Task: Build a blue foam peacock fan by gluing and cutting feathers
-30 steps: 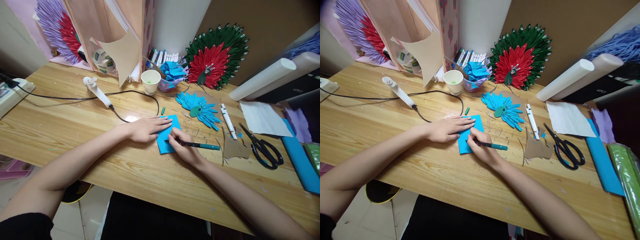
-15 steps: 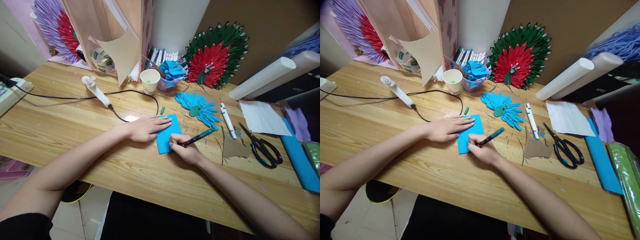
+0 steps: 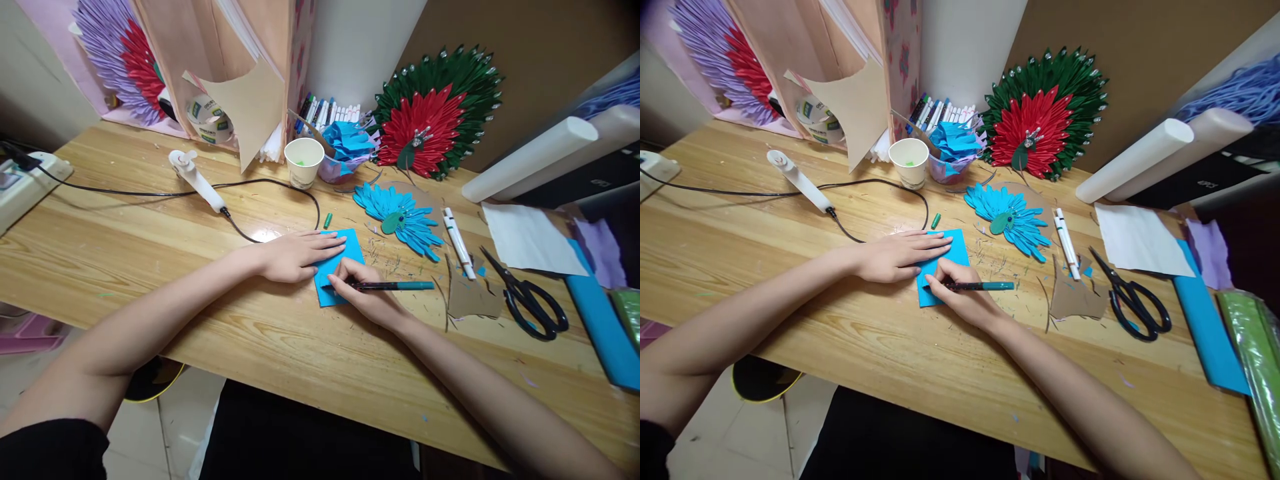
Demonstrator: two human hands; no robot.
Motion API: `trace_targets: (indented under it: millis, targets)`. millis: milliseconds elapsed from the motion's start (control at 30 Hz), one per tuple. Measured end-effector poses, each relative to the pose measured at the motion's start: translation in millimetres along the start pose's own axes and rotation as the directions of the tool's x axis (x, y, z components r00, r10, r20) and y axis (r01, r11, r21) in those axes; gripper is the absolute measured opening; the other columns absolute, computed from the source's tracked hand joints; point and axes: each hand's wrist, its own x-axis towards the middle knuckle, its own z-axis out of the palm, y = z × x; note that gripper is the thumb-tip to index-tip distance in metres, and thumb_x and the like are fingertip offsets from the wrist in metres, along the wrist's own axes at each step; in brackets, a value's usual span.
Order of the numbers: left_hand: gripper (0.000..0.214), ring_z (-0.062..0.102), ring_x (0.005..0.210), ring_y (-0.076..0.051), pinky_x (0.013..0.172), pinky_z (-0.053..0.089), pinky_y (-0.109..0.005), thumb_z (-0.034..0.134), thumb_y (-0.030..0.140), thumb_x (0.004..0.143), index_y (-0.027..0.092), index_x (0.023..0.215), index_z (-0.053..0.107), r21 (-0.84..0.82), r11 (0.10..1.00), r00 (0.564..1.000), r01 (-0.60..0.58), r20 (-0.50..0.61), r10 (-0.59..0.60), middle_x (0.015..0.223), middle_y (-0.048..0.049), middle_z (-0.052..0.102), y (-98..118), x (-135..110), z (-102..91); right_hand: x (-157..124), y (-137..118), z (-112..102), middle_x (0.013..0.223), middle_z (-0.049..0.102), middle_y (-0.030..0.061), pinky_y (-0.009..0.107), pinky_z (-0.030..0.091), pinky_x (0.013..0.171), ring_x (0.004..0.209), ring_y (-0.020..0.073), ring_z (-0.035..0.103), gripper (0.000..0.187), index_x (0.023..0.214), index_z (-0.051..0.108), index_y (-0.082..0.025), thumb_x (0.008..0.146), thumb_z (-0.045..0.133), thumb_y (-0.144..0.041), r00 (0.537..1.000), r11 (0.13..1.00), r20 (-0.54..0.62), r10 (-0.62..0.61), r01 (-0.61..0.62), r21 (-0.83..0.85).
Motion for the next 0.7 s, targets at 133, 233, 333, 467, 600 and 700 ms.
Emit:
trace_targets:
  millis: [133,233,333,467,600,700]
  targets:
    - [0.06,0.009,0.139,-0.015,0.113,0.007,-0.032,0.036,0.026,0.086,0.012,0.143,0.02,0.008,1.0,1.0,0.001,-0.003,-0.001,0.151,-0.0047,0.016,0.1,-0.1,0.0,0.2,-1.0,-0.3,0.064,0.048,-0.0021,0.024,0.034,0.054,0.059,0.0109,0.042,0.025,0.067,0.045,-0.019,0.087,0.049,-0.034,0.997,1.0,-0.072,0.001,-0.001,0.001]
    - [0.061,0.01,0.139,-0.016,0.113,0.007,-0.032,0.037,0.026,0.085,0.01,0.142,0.021,0.011,1.0,1.0,-0.001,-0.002,0.001,0.151,-0.0066,0.016,0.3,0.1,-0.3,0.8,-3.4,-2.0,0.061,0.048,-0.0026,0.023,0.033,0.053,0.056,0.01,0.041,0.025,0.065,0.046,-0.019,0.085,0.051,-0.031,0.999,0.998,-0.001,-0.04,0.04,-0.052]
    - [0.062,0.009,0.139,-0.016,0.113,0.007,-0.033,0.038,0.025,0.085,0.01,0.142,0.021,0.01,1.0,1.0,-0.004,0.005,0.004,0.151,-0.0069,0.016,0.0,0.3,-0.4,1.4,-4.8,-3.9,0.06,0.051,-0.0026,0.022,0.033,0.052,0.054,0.0089,0.042,0.026,0.061,0.046,-0.018,0.084,0.053,-0.028,0.99,0.998,0.122,-0.065,0.068,-0.018]
    - [0.063,0.008,0.139,-0.017,0.113,0.007,-0.034,0.038,0.025,0.085,0.012,0.143,0.018,0.0,1.0,1.0,-0.009,0.007,0.009,0.151,-0.0056,0.014,-1.3,0.1,-0.2,0.5,-4.4,-5.8,0.056,0.051,-0.0024,0.022,0.034,0.051,0.053,0.0088,0.044,0.03,0.055,0.045,-0.018,0.082,0.055,-0.027,0.963,0.995,0.251,-0.103,0.094,0.045]
    - [0.064,0.008,0.139,-0.017,0.113,0.007,-0.035,0.038,0.025,0.084,0.014,0.143,0.017,-0.007,1.0,1.0,-0.015,0.008,0.015,0.151,-0.005,0.012,-1.8,-0.8,-0.7,1.3,-2.6,-21.0,0.057,0.055,-0.0015,0.024,0.04,0.05,0.052,0.0106,0.051,0.029,0.061,0.046,-0.02,0.082,0.056,-0.037,0.996,0.959,0.001,-0.087,0.083,0.271]
    - [0.064,0.007,0.139,-0.017,0.113,0.007,-0.036,0.038,0.024,0.084,0.015,0.144,0.016,-0.008,1.0,1.0,-0.024,0.008,0.024,0.152,-0.0041,0.011,-1.4,-1.3,-2.0,7.3,0.7,-43.2,0.065,0.062,-0.0004,0.025,0.043,0.047,0.049,0.0116,0.054,0.024,0.084,0.049,-0.023,0.084,0.05,-0.046,0.955,0.943,-0.289,0.064,0.037,0.331]
